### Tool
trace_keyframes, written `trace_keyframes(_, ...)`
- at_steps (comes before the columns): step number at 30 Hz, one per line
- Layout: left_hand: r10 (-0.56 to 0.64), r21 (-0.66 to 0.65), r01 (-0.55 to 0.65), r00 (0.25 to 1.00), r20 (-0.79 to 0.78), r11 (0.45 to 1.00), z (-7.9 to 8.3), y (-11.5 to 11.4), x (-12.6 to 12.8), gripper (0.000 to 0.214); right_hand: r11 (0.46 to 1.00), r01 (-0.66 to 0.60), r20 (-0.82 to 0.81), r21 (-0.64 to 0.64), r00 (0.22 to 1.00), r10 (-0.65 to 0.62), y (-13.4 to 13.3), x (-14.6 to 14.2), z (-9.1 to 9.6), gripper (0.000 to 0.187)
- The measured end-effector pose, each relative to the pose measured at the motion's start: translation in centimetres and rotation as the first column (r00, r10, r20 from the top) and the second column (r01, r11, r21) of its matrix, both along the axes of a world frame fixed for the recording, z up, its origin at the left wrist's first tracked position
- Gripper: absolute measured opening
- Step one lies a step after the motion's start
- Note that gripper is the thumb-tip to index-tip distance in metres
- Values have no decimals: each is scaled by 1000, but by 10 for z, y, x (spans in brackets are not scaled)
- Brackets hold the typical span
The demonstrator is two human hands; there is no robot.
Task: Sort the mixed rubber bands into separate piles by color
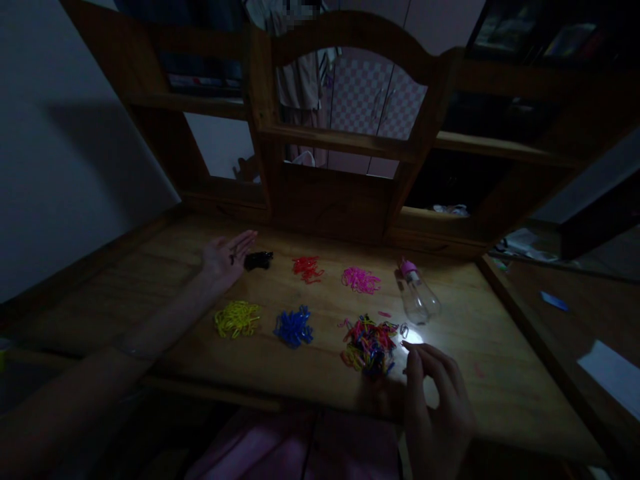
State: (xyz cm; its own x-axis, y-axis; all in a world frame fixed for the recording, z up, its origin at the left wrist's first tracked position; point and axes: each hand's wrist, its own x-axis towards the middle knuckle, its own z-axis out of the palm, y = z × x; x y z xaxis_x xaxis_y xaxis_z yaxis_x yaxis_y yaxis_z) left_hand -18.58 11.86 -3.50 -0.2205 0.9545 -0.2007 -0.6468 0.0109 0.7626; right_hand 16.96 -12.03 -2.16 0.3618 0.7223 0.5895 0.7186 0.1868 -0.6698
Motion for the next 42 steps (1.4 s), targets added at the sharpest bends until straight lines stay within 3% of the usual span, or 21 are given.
trace_keyframes(4,-83,95,103,978,-193,990,0,-3,10,51,1000,26,2,8,1000,-26,-1,6,-1,16)
trace_keyframes(9,-60,265,215,868,-493,940,23,-19,36,50,998,67,-3,-1,998,-67,0,14,-4,16)
trace_keyframes(11,-36,274,307,722,-691,911,34,-34,53,44,996,88,-38,-23,995,-89,1,19,-9,16)
trace_keyframes(14,-91,120,560,334,-938,820,46,-64,88,36,986,138,-136,-90,979,-149,2,28,-19,20)
trace_keyframes(16,-103,20,737,121,-987,675,49,-83,114,33,976,164,-200,-142,961,-191,2,33,-24,22)
trace_keyframes(19,-84,-74,883,-39,-996,464,47,-103,153,28,969,174,-274,-178,937,-219,1,38,-29,24)
trace_keyframes(21,-49,-93,923,-81,-996,373,43,-107,174,26,973,151,-292,-175,936,-198,0,39,-30,24)
trace_keyframes(24,29,-105,944,-121,-992,314,37,-106,196,25,978,112,-266,-175,951,-156,0,42,-31,23)
trace_keyframes(28,77,-143,941,-174,-982,306,28,-100,211,38,983,85,-246,-161,961,-123,0,46,-32,21)
trace_keyframes(33,-10,-232,932,-239,-971,279,18,-88,213,30,985,51,-266,-164,959,-93,1,47,-33,19)
trace_keyframes(39,-129,-218,958,-196,-972,188,27,-69,206,29,986,22,-292,-168,954,-71,2,46,-32,18)
trace_keyframes(42,-110,-173,956,-150,-982,236,29,-58,208,25,985,36,-275,-168,958,-82,2,46,-31,17)
